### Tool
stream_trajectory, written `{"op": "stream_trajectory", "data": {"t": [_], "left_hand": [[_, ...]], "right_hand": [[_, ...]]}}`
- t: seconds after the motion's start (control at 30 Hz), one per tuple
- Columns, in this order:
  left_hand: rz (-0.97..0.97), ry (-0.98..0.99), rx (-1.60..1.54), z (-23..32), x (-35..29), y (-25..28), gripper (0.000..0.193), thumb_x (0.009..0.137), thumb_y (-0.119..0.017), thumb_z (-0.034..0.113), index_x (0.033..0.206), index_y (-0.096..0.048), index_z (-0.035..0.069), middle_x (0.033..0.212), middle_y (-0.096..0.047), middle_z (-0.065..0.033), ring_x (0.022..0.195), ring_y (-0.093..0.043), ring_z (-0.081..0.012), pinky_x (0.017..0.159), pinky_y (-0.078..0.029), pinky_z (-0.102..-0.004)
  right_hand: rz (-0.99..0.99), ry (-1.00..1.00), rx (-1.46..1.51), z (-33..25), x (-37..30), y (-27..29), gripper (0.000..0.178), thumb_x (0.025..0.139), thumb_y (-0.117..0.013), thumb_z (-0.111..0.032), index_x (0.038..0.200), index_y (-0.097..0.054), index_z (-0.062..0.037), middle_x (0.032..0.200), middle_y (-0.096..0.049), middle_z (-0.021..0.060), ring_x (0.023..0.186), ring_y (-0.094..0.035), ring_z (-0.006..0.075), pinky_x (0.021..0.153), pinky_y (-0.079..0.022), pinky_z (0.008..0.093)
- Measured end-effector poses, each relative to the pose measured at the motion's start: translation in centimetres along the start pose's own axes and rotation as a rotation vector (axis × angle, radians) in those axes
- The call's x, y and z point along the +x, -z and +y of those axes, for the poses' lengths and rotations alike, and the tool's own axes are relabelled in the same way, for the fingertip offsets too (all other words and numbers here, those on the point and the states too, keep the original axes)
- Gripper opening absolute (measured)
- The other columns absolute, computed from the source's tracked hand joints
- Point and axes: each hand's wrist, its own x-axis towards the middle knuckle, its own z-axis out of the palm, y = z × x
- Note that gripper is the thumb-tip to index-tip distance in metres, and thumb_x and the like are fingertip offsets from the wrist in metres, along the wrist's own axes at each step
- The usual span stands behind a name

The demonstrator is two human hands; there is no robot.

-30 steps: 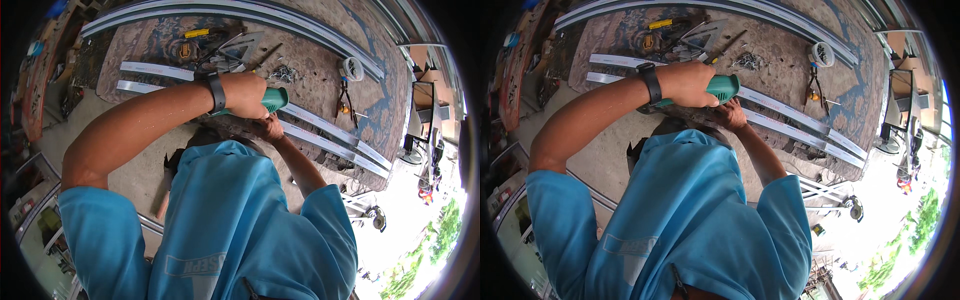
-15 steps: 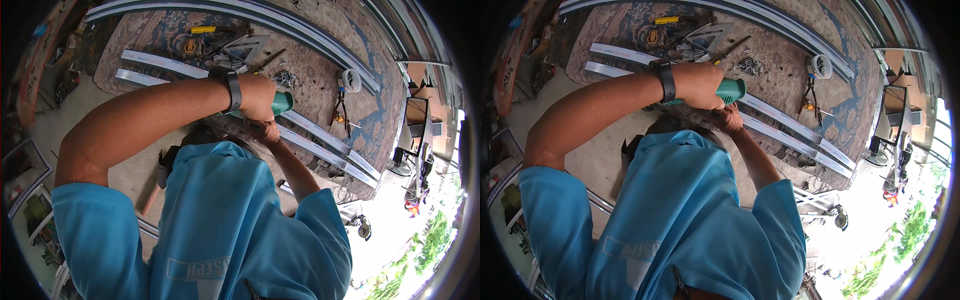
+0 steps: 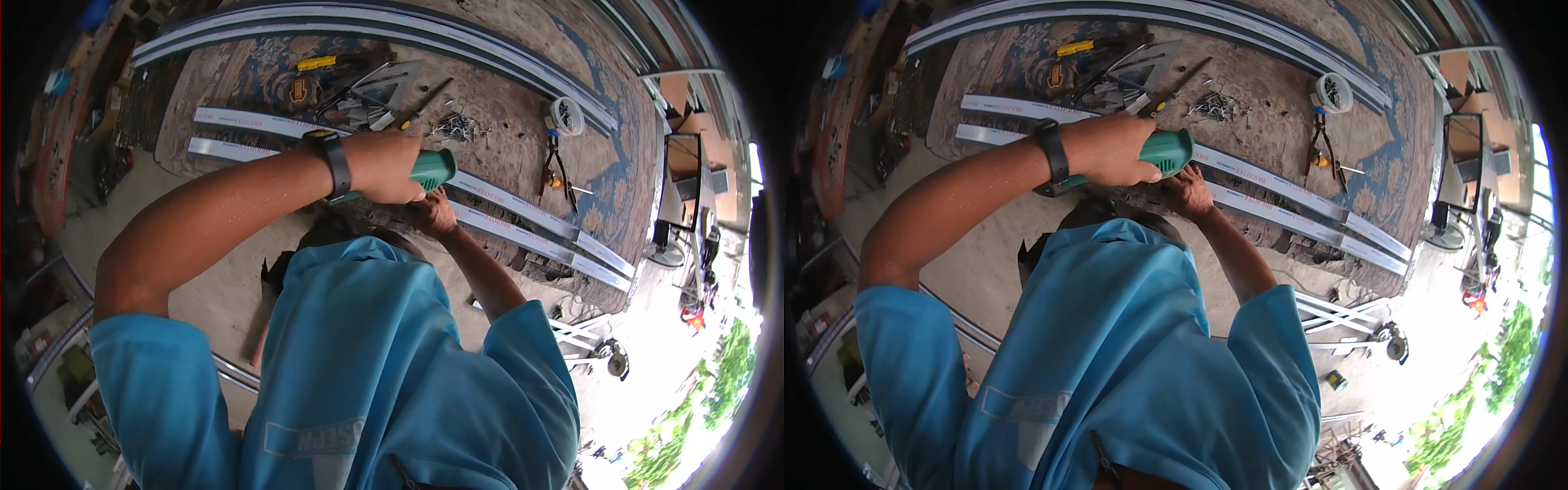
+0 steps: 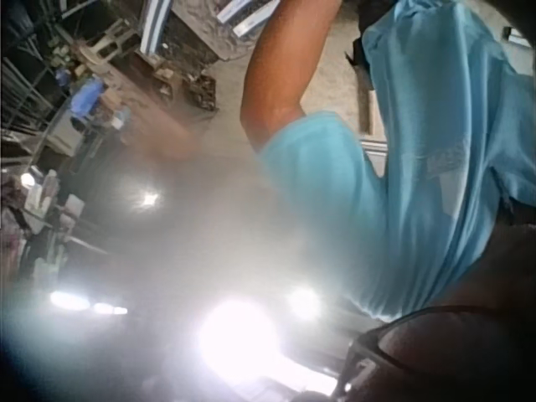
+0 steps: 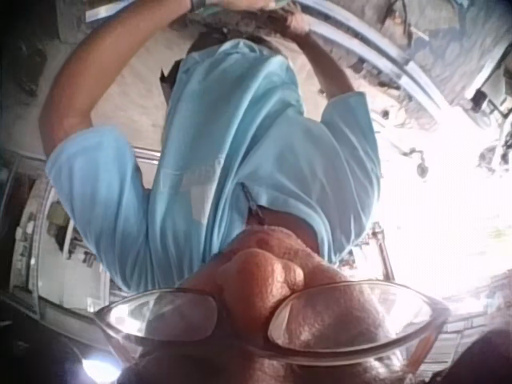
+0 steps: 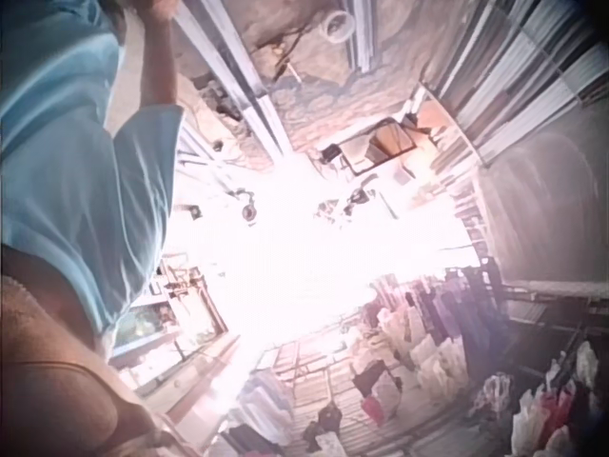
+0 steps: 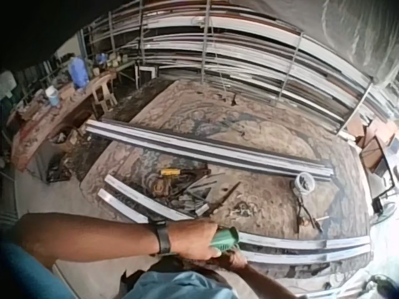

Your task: Drill holes and use metal shears to prepare aluminum window or door profiles.

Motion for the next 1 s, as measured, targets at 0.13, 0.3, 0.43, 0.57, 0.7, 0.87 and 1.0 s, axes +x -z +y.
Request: {"op": "stream_trajectory", "data": {"t": [0.13, 0.3, 0.43, 0.57, 0.7, 0.87, 1.0], "left_hand": [[0.023, -0.024, 0.000, 0.1, -0.7, -0.4, 0.053, 0.086, -0.076, 0.037, 0.107, -0.062, -0.009, 0.101, -0.070, -0.0324, 0.099, -0.069, -0.0466, 0.087, -0.055, -0.0485], [0.045, -0.021, 0.025, 0.3, -1.1, -0.9, 0.063, 0.086, -0.075, 0.036, 0.124, -0.056, -0.011, 0.107, -0.069, -0.0337, 0.105, -0.068, -0.0470, 0.092, -0.055, -0.0490], [0.046, -0.002, 0.005, 0.2, -1.2, -1.2, 0.067, 0.087, -0.075, 0.036, 0.129, -0.054, -0.011, 0.111, -0.068, -0.0340, 0.107, -0.067, -0.0470, 0.093, -0.054, -0.0486], [0.102, -0.033, -0.015, 0.4, -1.6, -1.5, 0.058, 0.084, -0.075, 0.036, 0.113, -0.060, -0.012, 0.105, -0.070, -0.0334, 0.103, -0.069, -0.0469, 0.092, -0.055, -0.0484], [0.083, 0.007, -0.026, 0.7, -1.9, -1.3, 0.060, 0.085, -0.075, 0.036, 0.116, -0.060, -0.012, 0.105, -0.070, -0.0333, 0.103, -0.068, -0.0471, 0.091, -0.055, -0.0486], [0.118, -0.014, -0.047, 0.2, -1.7, -1.0, 0.060, 0.086, -0.075, 0.037, 0.118, -0.059, -0.012, 0.105, -0.070, -0.0330, 0.103, -0.068, -0.0479, 0.091, -0.054, -0.0491], [0.118, -0.050, -0.006, 0.5, -1.2, -1.1, 0.070, 0.088, -0.075, 0.040, 0.137, -0.051, -0.004, 0.121, -0.065, -0.0347, 0.111, -0.065, -0.0481, 0.092, -0.054, -0.0511]], "right_hand": [[0.026, 0.047, 0.028, 0.3, -0.1, -0.3, 0.050, 0.077, -0.079, -0.030, 0.124, -0.066, -0.0167, 0.129, -0.062, 0.0105, 0.122, -0.058, 0.0335, 0.098, -0.045, 0.0543], [0.035, 0.051, 0.008, 1.0, -0.1, -1.4, 0.047, 0.082, -0.078, -0.035, 0.123, -0.066, -0.0168, 0.126, -0.061, 0.0108, 0.119, -0.058, 0.0331, 0.098, -0.044, 0.0534], [0.025, 0.010, 0.018, 0.2, -0.4, -0.4, 0.046, 0.082, -0.078, -0.038, 0.122, -0.067, -0.0175, 0.125, -0.062, 0.0099, 0.119, -0.058, 0.0318, 0.098, -0.045, 0.0520], [0.024, 0.001, -0.031, -0.1, -0.7, -0.3, 0.043, 0.083, -0.077, -0.040, 0.120, -0.068, -0.0175, 0.122, -0.062, 0.0077, 0.118, -0.058, 0.0293, 0.098, -0.045, 0.0509], [0.030, 0.015, -0.011, -0.1, -0.5, -0.7, 0.045, 0.083, -0.077, -0.040, 0.120, -0.067, -0.0174, 0.120, -0.062, 0.0073, 0.118, -0.058, 0.0292, 0.098, -0.045, 0.0511], [0.039, -0.014, 0.005, 0.0, -0.1, -0.3, 0.046, 0.081, -0.076, -0.037, 0.121, -0.066, -0.0175, 0.113, -0.062, 0.0085, 0.114, -0.059, 0.0297, 0.098, -0.045, 0.0520], [-0.006, -0.010, 0.050, 3.3, -1.9, -2.0, 0.047, 0.079, -0.069, -0.025, 0.125, -0.067, -0.0195, 0.126, -0.061, 0.0106, 0.122, -0.056, 0.0332, 0.102, -0.043, 0.0536]]}}
